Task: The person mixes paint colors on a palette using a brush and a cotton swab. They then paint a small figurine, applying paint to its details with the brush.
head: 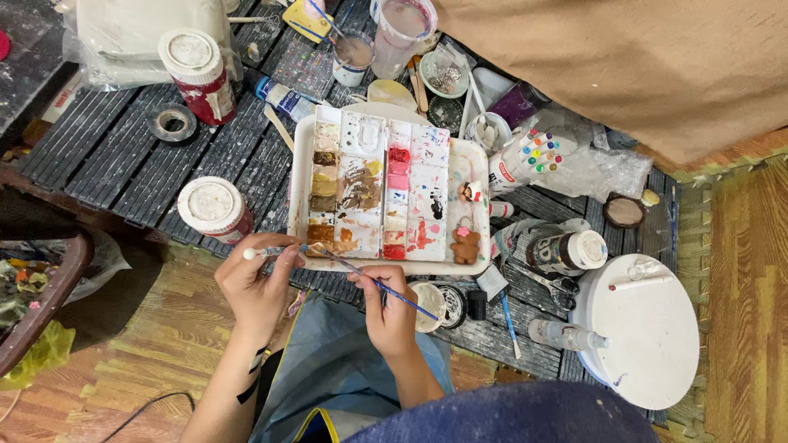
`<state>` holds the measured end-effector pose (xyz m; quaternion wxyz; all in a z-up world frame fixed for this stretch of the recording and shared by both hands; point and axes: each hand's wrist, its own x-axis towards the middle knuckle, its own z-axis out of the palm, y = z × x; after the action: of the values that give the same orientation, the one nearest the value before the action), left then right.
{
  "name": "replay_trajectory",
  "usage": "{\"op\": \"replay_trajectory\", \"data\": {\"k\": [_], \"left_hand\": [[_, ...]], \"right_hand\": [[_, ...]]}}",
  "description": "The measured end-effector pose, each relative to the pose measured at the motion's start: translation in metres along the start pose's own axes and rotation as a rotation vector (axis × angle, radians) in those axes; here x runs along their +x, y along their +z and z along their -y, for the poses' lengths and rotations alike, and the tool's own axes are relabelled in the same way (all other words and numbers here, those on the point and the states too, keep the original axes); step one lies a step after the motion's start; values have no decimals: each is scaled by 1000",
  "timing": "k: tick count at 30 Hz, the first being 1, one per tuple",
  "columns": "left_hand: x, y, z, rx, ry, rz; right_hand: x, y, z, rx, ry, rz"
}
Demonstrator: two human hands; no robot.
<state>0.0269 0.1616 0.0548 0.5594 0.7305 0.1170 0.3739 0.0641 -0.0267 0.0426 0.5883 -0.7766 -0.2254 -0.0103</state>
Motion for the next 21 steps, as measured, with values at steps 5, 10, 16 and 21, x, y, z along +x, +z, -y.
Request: {"op": "replay_trajectory", "data": {"k": [5, 10, 16, 21], "left_hand": [[-1, -1, -1, 35, 22, -8], [-3, -2, 0, 52, 27, -19], [-4, -2, 1, 84, 50, -35], [-4, -1, 0, 91, 25, -50]], "right_hand": [[1, -1, 5, -38, -42, 4], [2, -2, 8, -47, -31, 5], [2, -2, 10, -62, -44, -2], [3, -2, 9, -76, -32, 0]]}}
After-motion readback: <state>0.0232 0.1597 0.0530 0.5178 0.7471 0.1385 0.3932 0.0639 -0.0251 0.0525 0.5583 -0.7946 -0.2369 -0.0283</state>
